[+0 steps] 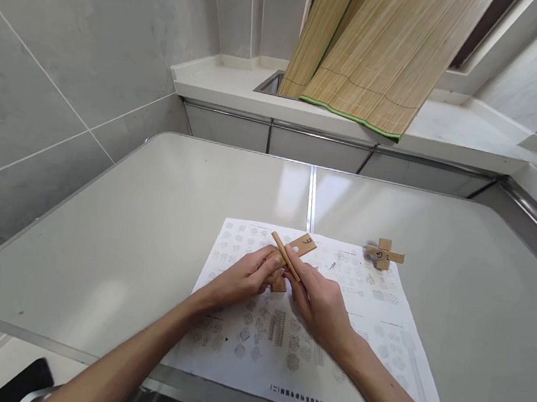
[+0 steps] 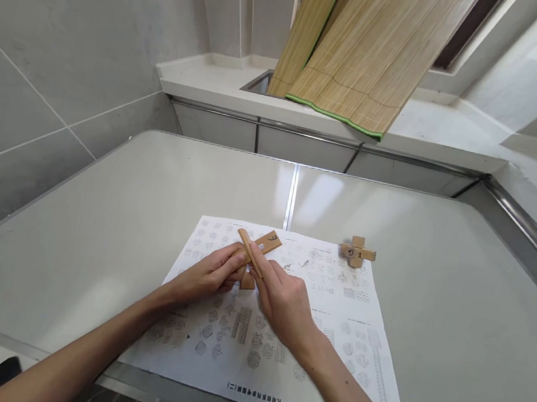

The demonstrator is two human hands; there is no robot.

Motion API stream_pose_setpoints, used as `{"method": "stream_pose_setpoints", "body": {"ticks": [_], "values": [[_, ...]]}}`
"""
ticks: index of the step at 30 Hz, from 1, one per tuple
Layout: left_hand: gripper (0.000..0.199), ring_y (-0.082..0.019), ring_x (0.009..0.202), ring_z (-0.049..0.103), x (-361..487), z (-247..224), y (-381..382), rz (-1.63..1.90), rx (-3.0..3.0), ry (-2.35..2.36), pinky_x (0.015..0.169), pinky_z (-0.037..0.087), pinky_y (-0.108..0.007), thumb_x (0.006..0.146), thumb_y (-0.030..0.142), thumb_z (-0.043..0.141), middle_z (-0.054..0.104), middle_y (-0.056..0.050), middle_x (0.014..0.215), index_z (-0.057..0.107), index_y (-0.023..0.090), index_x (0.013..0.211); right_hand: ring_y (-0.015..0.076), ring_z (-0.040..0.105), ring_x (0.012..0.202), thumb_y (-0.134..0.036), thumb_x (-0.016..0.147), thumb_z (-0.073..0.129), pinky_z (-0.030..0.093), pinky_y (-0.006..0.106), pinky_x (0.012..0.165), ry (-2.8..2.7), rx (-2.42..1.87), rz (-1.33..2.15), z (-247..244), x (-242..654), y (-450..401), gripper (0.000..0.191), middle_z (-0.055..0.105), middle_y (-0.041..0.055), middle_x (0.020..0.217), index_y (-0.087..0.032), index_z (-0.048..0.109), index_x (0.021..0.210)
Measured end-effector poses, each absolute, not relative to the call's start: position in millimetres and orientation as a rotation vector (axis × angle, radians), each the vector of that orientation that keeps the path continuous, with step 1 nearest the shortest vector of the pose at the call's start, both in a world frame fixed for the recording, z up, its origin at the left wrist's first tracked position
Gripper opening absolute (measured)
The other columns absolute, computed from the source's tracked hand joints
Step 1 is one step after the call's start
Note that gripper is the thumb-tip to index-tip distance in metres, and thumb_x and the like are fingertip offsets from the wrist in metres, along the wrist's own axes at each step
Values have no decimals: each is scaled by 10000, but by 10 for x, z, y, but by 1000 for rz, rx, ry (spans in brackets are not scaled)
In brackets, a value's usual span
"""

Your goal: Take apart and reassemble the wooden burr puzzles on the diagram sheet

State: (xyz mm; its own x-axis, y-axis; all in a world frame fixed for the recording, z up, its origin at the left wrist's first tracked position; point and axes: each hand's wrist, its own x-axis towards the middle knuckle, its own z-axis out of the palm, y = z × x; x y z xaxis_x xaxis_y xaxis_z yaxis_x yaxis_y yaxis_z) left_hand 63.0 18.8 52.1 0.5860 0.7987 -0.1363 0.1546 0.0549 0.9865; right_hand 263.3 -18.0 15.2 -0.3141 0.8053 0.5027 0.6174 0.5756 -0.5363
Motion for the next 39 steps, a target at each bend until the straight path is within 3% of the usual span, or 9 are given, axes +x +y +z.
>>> {"method": "stream_pose_setpoints", "body": {"ticks": [4,9,17,21,25,28,31,33,39], "values": [[430,-119,595,374,641,526,182,640,1468,815,557,337,-270,1091,583,434,434,45,707,568,175,1088,141,695,589,-214,1114,442,558,246,546,-1963,-1099,341,141,2642,-193,409,778,28,833,-219,573,1501],[439,-119,594,385,645,548,178,644,1452,778,578,338,-278,1103,568,422,421,50,686,596,165,1107,155,729,575,-194,1087,497,547,244,495,-1890,-1084,367,105,2667,-200,290,781,29,790,-193,654,1332],[414,-111,588,392,642,540,183,641,1434,781,582,343,-276,1111,544,427,418,54,680,604,169,1104,163,735,608,-209,1089,499,562,253,521,-1882,-1102,468,107,2685,-201,271,775,27,808,-206,634,1325],[389,-98,549,365,653,530,209,722,1376,788,553,339,-261,1115,512,436,428,62,655,604,163,1089,166,735,634,-255,1092,533,585,284,577,-1847,-1165,470,154,2657,-186,295,794,44,923,-225,587,1380],[367,-81,516,409,637,511,252,880,1262,867,544,383,-252,1099,502,477,495,51,688,604,160,1063,224,751,914,-294,1056,620,637,366,752,-1903,-1181,452,172,2646,-147,306,737,109,1195,-244,584,1356],[383,-82,538,465,621,512,276,963,1191,907,527,404,-246,1063,517,543,576,9,780,641,148,1062,320,668,1213,-332,987,722,622,507,956,-2055,-1164,443,137,2665,-124,467,633,151,1365,-273,559,1420],[405,-91,578,519,614,531,286,991,1158,939,521,423,-246,1018,535,616,645,-38,892,684,143,1092,365,582,1328,-330,945,771,584,585,1027,-2152,-1167,445,101,2682,-117,676,551,161,1462,-325,457,1543],[411,-100,605,550,617,542,288,985,1169,962,528,439,-247,995,539,649,679,-59,933,707,143,1089,375,548,1356,-318,938,776,568,595,1044,-2183,-1175,426,98,2687,-113,711,527,159,1483,-337,433,1561],[425,-125,663,633,624,512,303,981,1212,979,513,440,-243,960,550,698,757,-134,1124,750,139,1055,328,627,1130,-191,961,690,600,523,917,-2205,-1177,426,180,2732,-84,361,628,134,1238,-266,571,1292]]}}
